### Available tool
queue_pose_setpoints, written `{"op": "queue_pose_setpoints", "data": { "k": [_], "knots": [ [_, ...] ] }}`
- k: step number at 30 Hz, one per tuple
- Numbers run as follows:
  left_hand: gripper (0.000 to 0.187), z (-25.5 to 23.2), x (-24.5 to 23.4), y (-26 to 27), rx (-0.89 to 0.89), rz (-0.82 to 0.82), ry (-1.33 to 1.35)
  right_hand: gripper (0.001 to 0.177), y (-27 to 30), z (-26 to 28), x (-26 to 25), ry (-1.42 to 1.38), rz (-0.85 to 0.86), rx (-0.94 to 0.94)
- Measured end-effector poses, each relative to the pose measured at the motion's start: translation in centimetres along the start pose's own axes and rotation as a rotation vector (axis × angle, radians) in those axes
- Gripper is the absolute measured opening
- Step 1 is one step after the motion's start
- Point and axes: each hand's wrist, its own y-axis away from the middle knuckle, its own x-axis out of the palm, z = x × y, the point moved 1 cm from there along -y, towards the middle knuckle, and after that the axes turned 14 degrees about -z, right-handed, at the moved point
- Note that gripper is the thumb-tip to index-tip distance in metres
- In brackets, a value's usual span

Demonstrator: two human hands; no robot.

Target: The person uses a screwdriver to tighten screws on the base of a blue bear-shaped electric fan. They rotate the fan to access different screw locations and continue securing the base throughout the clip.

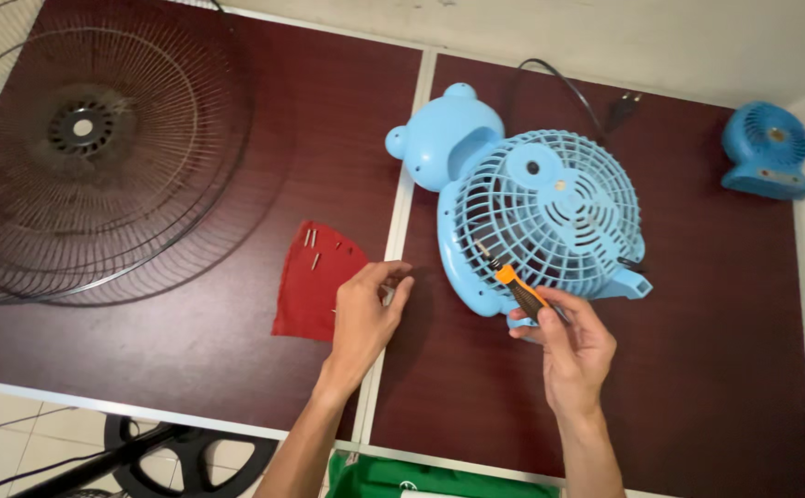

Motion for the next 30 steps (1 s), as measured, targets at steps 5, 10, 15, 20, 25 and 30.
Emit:
{"op": "queue_pose_setpoints", "data": {
  "k": [5, 10, 15, 20, 25, 30],
  "knots": [
    [0.014, 2.1, -2.7, -1.1, 0.07, -0.102, -0.167, 0.024, 0.8, -0.6, 2.0, 0.095, 0.057, -0.007],
    [0.014, 3.7, -4.5, -2.9, 0.196, -0.223, -0.3, 0.024, 0.9, -0.9, 3.3, 0.153, 0.087, -0.014],
    [0.018, 4.8, -5.5, -4.4, 0.193, -0.201, -0.372, 0.024, 0.8, -1.2, 4.0, 0.181, 0.095, -0.011],
    [0.022, 5.4, -6.2, -3.9, 0.144, -0.196, -0.382, 0.024, 0.8, -1.6, 4.1, 0.21, 0.097, -0.017],
    [0.02, 6.0, -6.1, -3.2, 0.091, -0.224, -0.413, 0.023, 0.8, -1.9, 4.4, 0.21, 0.121, -0.03],
    [0.014, 6.0, -6.0, -3.1, 0.151, -0.254, -0.44, 0.022, 0.7, -2.0, 4.5, 0.189, 0.131, -0.029]
  ]
}}
